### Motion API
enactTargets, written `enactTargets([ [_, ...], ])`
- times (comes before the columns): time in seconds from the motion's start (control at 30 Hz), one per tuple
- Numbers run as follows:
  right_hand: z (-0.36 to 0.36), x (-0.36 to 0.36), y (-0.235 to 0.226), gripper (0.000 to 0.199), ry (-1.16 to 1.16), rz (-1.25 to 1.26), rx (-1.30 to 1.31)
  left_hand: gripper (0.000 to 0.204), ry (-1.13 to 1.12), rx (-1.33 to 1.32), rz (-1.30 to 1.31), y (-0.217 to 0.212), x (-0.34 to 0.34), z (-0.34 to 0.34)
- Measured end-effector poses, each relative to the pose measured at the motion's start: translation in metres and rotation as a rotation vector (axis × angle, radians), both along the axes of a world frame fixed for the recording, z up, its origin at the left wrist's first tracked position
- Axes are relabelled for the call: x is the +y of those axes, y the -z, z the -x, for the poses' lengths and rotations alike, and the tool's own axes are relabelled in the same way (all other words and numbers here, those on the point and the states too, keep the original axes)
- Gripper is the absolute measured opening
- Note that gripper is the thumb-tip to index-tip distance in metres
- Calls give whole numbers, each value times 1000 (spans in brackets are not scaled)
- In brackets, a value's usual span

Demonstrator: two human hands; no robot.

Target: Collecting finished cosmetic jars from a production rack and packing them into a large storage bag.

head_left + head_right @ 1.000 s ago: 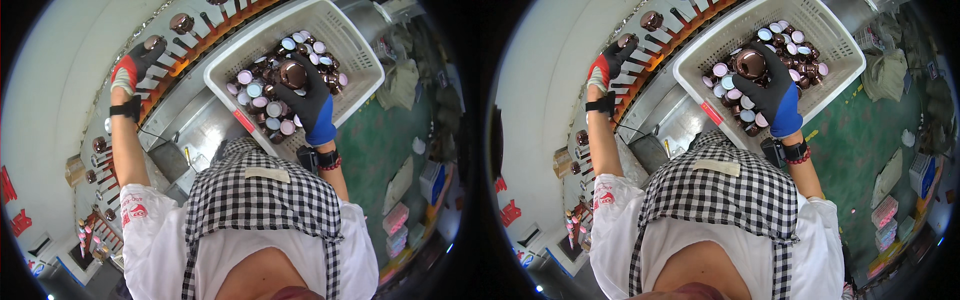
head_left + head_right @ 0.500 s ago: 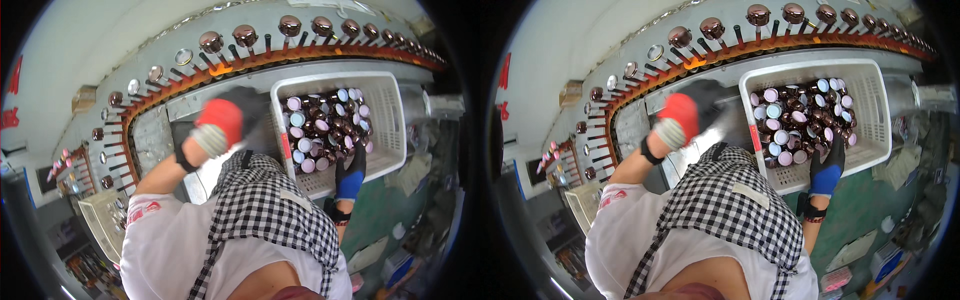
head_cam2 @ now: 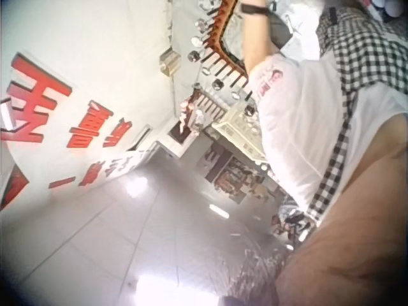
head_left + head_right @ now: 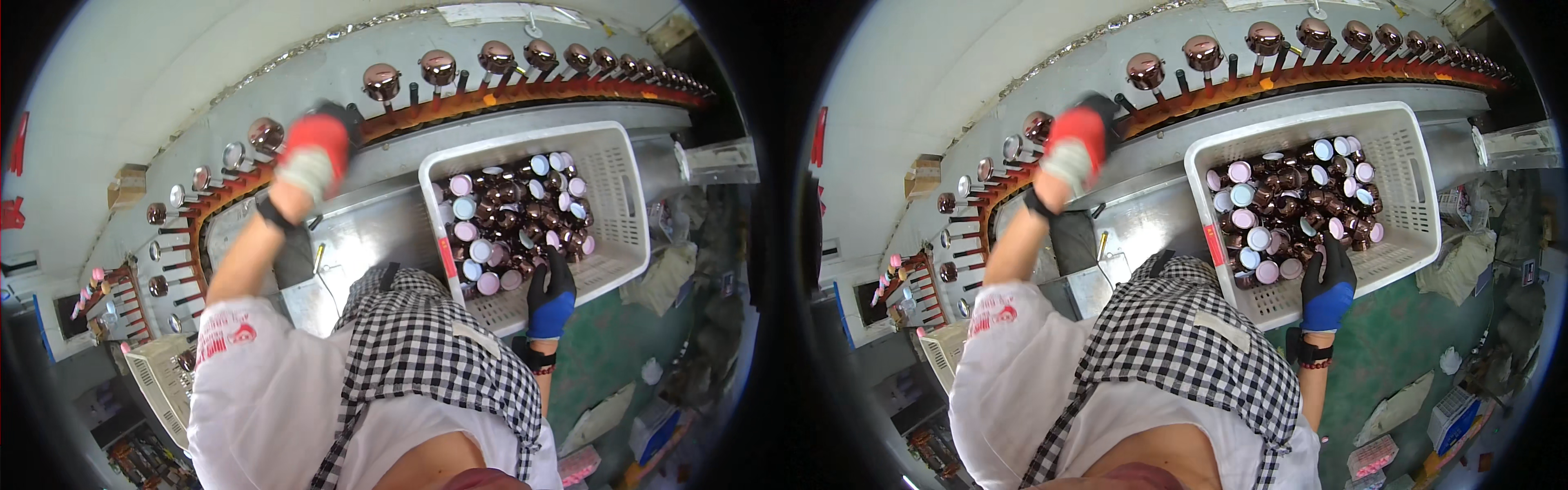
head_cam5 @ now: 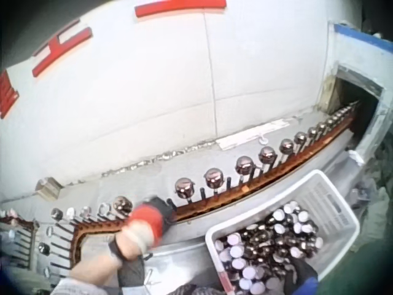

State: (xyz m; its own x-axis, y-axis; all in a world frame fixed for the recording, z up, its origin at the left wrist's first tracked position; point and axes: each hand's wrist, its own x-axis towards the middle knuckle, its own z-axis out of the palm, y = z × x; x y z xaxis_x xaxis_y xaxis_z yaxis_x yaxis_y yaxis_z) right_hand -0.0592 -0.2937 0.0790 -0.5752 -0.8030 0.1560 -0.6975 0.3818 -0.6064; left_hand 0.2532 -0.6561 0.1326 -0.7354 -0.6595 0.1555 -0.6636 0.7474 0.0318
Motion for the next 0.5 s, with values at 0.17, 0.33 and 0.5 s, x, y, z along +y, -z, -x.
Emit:
enactTargets([
  [0.17,3,13,4,31,-40,-87,12,82,503,513,-521,4,111,115],
  [0.33,9,14,16,33,-80,-147,38,79,-18,378,-52,-4,-31,59],
  [0.5,7,9,12,32,-11,-142,22,74,-504,447,-93,-16,-130,-102],
])
